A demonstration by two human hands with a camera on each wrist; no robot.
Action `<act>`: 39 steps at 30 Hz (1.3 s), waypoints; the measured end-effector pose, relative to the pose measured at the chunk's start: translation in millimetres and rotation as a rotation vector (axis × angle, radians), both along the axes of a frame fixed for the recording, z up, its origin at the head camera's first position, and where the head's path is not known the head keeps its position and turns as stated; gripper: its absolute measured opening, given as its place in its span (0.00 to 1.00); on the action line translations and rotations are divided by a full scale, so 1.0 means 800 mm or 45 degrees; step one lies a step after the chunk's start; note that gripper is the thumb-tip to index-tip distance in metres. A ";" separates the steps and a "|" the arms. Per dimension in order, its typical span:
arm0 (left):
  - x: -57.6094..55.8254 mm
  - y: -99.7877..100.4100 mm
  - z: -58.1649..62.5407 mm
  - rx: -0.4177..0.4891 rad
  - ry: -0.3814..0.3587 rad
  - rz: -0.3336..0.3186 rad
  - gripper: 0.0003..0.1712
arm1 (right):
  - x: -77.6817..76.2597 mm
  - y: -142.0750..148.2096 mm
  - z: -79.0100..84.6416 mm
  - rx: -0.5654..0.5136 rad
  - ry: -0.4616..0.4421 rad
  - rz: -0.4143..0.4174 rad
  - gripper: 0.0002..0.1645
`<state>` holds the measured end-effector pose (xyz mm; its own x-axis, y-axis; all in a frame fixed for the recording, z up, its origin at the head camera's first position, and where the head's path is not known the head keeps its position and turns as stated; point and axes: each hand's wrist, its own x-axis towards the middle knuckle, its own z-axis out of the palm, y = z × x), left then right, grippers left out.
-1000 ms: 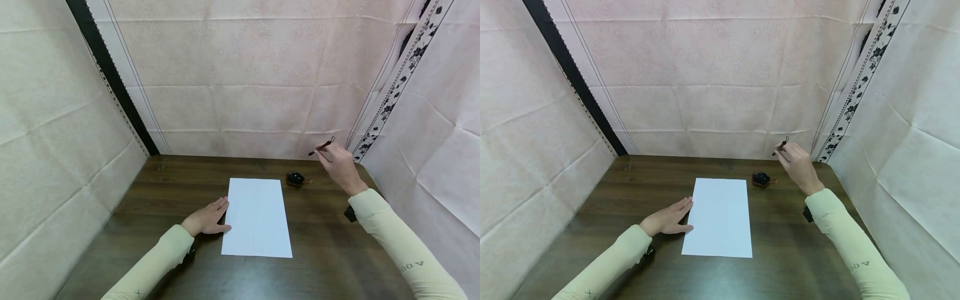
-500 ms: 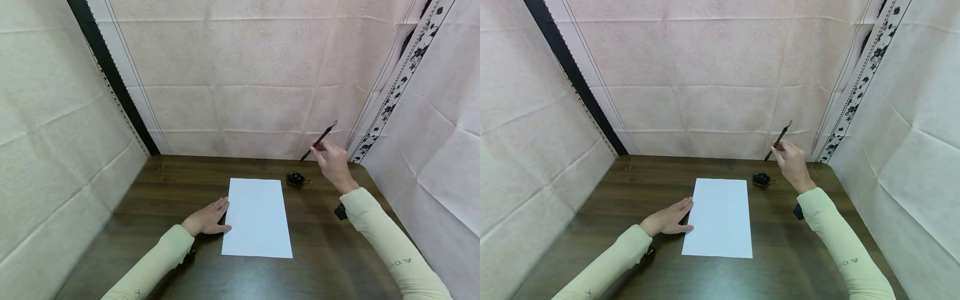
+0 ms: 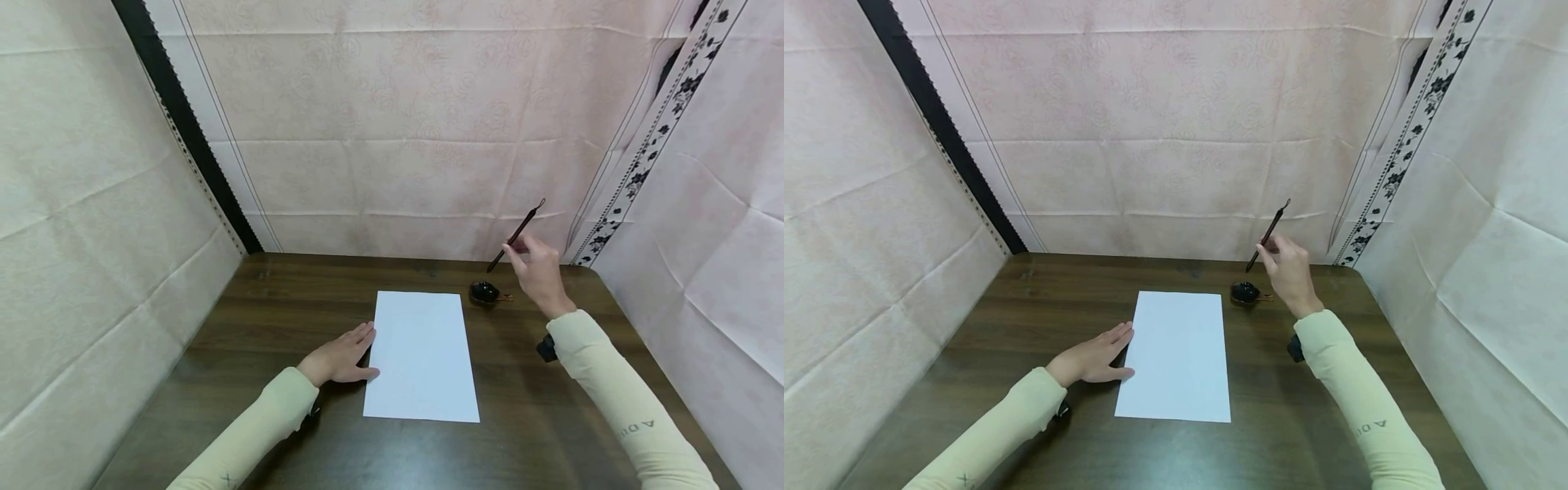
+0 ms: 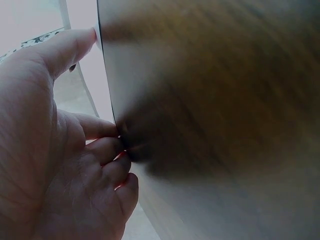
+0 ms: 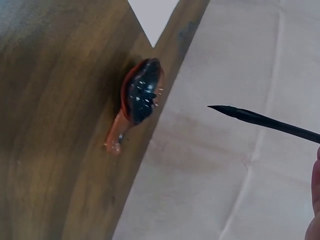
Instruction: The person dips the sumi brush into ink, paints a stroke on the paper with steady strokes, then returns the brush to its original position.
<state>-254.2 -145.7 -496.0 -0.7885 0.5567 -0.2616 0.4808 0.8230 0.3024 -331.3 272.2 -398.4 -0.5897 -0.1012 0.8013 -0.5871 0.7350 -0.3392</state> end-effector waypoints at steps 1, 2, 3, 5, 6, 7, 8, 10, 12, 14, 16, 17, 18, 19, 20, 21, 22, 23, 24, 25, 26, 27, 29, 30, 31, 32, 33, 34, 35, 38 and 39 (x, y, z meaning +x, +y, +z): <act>0.000 0.000 0.000 -0.001 0.000 -0.001 0.54 | 0.000 0.000 -0.003 -0.005 -0.020 -0.007 0.09; 0.000 0.000 -0.001 -0.004 0.000 -0.003 0.54 | 0.001 0.000 -0.006 -0.009 -0.040 -0.015 0.08; 0.000 0.000 -0.001 -0.006 0.001 -0.005 0.54 | 0.001 0.000 -0.010 -0.011 -0.058 -0.020 0.08; 0.000 0.000 -0.001 -0.008 0.002 -0.007 0.54 | 0.002 0.000 -0.017 -0.011 -0.084 -0.024 0.08; -0.001 0.000 -0.002 -0.009 0.002 -0.007 0.54 | 0.002 0.000 -0.020 -0.010 -0.092 -0.024 0.08; -0.001 0.000 -0.002 -0.009 0.002 -0.007 0.54 | 0.002 0.000 -0.022 -0.008 -0.096 -0.025 0.08; -0.001 0.000 -0.002 -0.008 0.001 -0.006 0.54 | 0.001 0.000 -0.025 -0.004 -0.099 -0.027 0.08; -0.001 0.000 -0.001 -0.007 0.001 -0.004 0.54 | 0.000 0.000 -0.030 0.000 -0.090 -0.026 0.07; -0.001 0.000 -0.001 -0.006 0.000 -0.004 0.54 | 0.000 -0.001 -0.035 0.005 -0.080 -0.034 0.07; -0.001 0.000 0.000 -0.006 -0.001 -0.005 0.54 | 0.000 -0.001 -0.040 0.000 -0.079 -0.038 0.07; -0.001 0.000 0.000 -0.007 0.000 -0.007 0.54 | 0.000 -0.002 -0.045 -0.007 -0.087 -0.041 0.08; -0.001 0.000 0.000 -0.008 0.001 -0.008 0.54 | 0.000 -0.002 -0.047 -0.011 -0.093 -0.042 0.08; -0.001 0.000 -0.001 -0.009 0.002 -0.011 0.54 | 0.001 -0.002 -0.049 -0.014 -0.099 -0.043 0.08; -0.001 0.000 -0.001 -0.010 0.003 -0.012 0.54 | 0.001 -0.003 -0.051 -0.018 -0.106 -0.042 0.08; -0.001 0.000 -0.001 -0.008 0.004 -0.013 0.54 | 0.001 -0.003 -0.052 -0.019 -0.112 -0.043 0.08; -0.001 0.000 -0.001 -0.008 0.004 -0.012 0.54 | 0.002 -0.004 -0.054 -0.020 -0.113 -0.043 0.08; -0.001 0.000 -0.001 -0.007 0.004 -0.011 0.54 | 0.002 -0.004 -0.056 -0.019 -0.115 -0.045 0.08; -0.001 0.000 -0.001 -0.006 0.003 -0.009 0.54 | 0.002 -0.005 -0.058 -0.017 -0.119 -0.048 0.08; -0.001 0.000 -0.001 -0.006 0.003 -0.007 0.54 | 0.001 -0.005 -0.060 -0.017 -0.118 -0.049 0.08; -0.001 0.000 -0.001 -0.006 0.003 -0.005 0.54 | 0.001 -0.005 -0.062 -0.020 -0.119 -0.050 0.08; -0.001 0.000 -0.001 -0.007 0.003 -0.003 0.54 | 0.001 -0.005 -0.064 -0.023 -0.117 -0.053 0.08; -0.001 0.000 -0.001 -0.009 0.004 -0.002 0.54 | 0.000 -0.005 -0.066 -0.027 -0.110 -0.054 0.07; -0.001 0.000 -0.001 -0.009 0.005 -0.003 0.54 | -0.001 -0.005 -0.070 -0.034 -0.106 -0.057 0.07; -0.001 0.000 0.000 -0.011 0.006 -0.005 0.54 | -0.001 -0.005 -0.072 -0.037 -0.103 -0.057 0.06; -0.001 0.000 0.000 -0.011 0.007 -0.007 0.54 | -0.001 -0.006 -0.074 -0.042 -0.100 -0.054 0.06; -0.001 0.000 0.000 -0.013 0.011 -0.011 0.54 | -0.001 -0.006 -0.076 -0.046 -0.099 -0.050 0.06; 0.000 0.000 0.000 -0.014 0.014 -0.015 0.54 | -0.001 -0.006 -0.078 -0.046 -0.099 -0.050 0.06; 0.000 0.000 0.001 -0.016 0.017 -0.018 0.54 | -0.001 -0.006 -0.079 -0.049 -0.104 -0.049 0.06; 0.000 0.000 0.001 -0.017 0.020 -0.020 0.54 | -0.001 -0.007 -0.081 -0.050 -0.108 -0.049 0.06; 0.000 0.001 0.002 -0.018 0.025 -0.022 0.53 | -0.001 -0.007 -0.085 -0.051 -0.126 -0.057 0.06; 0.000 0.001 0.002 -0.016 0.024 -0.021 0.53 | -0.001 -0.007 -0.086 -0.050 -0.137 -0.064 0.06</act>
